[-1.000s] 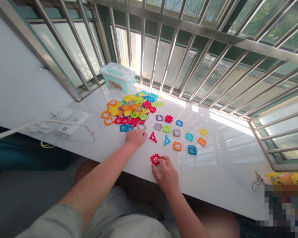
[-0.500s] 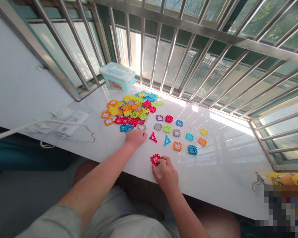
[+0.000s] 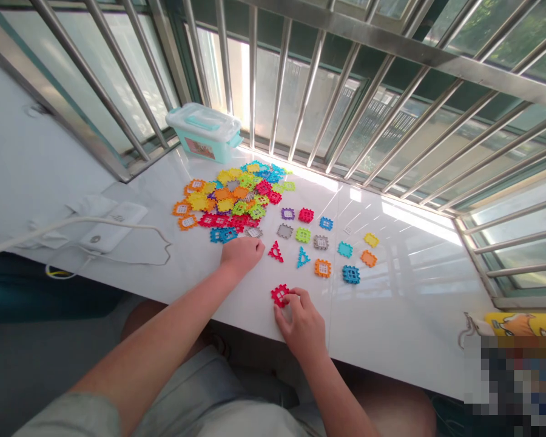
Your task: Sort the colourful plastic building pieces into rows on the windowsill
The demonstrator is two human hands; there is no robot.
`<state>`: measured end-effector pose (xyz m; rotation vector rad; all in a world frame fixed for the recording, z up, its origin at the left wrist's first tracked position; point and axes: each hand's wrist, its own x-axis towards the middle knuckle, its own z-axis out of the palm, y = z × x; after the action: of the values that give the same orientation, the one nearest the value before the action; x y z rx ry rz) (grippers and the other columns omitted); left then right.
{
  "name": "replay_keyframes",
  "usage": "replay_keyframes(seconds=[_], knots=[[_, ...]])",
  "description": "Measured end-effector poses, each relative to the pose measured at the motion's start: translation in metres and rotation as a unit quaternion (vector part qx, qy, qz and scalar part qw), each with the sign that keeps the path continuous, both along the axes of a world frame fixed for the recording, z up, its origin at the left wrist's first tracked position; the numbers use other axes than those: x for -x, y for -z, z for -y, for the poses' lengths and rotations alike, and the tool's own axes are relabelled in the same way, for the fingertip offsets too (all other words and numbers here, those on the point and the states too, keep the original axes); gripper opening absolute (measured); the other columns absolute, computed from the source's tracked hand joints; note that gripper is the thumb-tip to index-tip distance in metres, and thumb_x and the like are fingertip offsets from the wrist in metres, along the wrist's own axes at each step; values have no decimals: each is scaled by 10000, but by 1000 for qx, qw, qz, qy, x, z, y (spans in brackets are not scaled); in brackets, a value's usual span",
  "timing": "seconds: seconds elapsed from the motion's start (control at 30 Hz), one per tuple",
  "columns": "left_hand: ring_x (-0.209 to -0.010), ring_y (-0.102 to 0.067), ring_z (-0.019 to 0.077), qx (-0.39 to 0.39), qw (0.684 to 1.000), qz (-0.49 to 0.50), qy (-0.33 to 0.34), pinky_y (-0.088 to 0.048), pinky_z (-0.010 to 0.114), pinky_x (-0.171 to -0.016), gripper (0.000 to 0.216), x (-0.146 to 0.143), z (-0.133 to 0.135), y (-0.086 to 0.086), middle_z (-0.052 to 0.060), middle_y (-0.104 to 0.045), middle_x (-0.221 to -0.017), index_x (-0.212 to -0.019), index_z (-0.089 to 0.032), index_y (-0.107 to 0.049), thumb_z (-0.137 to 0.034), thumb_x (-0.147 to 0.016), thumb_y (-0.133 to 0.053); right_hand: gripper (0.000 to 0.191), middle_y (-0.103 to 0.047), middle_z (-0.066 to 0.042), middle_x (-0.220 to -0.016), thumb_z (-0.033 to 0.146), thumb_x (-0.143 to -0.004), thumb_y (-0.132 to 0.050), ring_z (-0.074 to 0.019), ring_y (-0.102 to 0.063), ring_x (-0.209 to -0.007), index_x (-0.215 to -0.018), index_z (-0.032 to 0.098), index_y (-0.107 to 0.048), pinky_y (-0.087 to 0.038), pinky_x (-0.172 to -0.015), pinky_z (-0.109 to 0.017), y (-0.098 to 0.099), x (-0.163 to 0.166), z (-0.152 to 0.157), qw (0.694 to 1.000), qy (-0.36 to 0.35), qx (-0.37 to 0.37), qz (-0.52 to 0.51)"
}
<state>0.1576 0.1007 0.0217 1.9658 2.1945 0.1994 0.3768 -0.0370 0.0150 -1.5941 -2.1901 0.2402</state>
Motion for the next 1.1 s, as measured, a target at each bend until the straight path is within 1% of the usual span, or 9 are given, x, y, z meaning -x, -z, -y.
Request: replay_keyframes(seconds=[0.17, 0.27, 0.4, 0.6, 0.77, 0.87, 1.1], knots=[[-947, -703, 300, 3, 1000, 0, -2, -487, 371, -799, 546, 0, -1, 3, 134, -772, -1002, -1018, -220, -821, -400, -1007, -306, 216, -625, -90, -1276, 420, -987, -581, -171, -679, -877, -1100, 256, -666, -478, -632, -248, -1, 6, -6, 1000, 4, -3, 30], [-945, -703, 297, 12, 1000, 11, 7, -489, 369, -798, 535, 0, 0, 0, 129, -772, -999, -1021, -225, -822, -398, -1004, -316, 218, -626, -82, -1268, 430, -986, -586, -162, -680, -877, -1090, 252, -658, -472, -622, -240, 0, 6, -7, 1000, 6, -2, 22], [-931, -704, 290, 10, 1000, 10, 4, -487, 357, -788, 524, 1, -1, -1, 129, -772, -986, -1011, -220, -818, -393, -1003, -323, 219, -637, -88, -1235, 440, -979, -590, -164, -684, -886, -1052, 240, -642, -471, -616, -230, 6, 4, -6, 1000, 12, -12, -4], [-950, -704, 287, 17, 1000, 3, 4, -489, 350, -783, 512, 0, -1, -3, 119, -775, -1010, -1011, -237, -817, -398, -1000, -331, 222, -645, -84, -1192, 443, -965, -609, -171, -678, -929, -1047, 237, -630, -496, -638, -228, 9, 3, -5, 999, 22, -27, -19], [-943, -705, 285, 23, 1000, 6, 9, -488, 341, -769, 513, 0, 0, -6, 119, -774, -1001, -1005, -233, -815, -395, -1001, -329, 211, -654, -92, -1205, 428, -979, -608, -188, -677, -975, -1068, 237, -588, -514, -710, -255, 7, 2, -4, 997, 27, -11, -67], [-933, -705, 286, 15, 1000, 7, 12, -486, 339, -763, 512, 0, 0, -6, 121, -774, -987, -989, -229, -817, -392, -1001, -331, 213, -661, -90, -1194, 434, -981, -617, -191, -674, -959, -1052, 239, -565, -512, -733, -270, 6, 1, -4, 995, 32, 0, -90], [-931, -707, 285, 16, 1000, 8, 11, -496, 354, -786, 519, -1, 2, -9, 125, -774, -987, -993, -233, -824, -389, -1005, -329, 209, -652, -90, -1184, 438, -983, -619, -192, -678, -950, -986, 239, -555, -505, -718, -267, 6, 0, -4, 996, 31, 4, -83]])
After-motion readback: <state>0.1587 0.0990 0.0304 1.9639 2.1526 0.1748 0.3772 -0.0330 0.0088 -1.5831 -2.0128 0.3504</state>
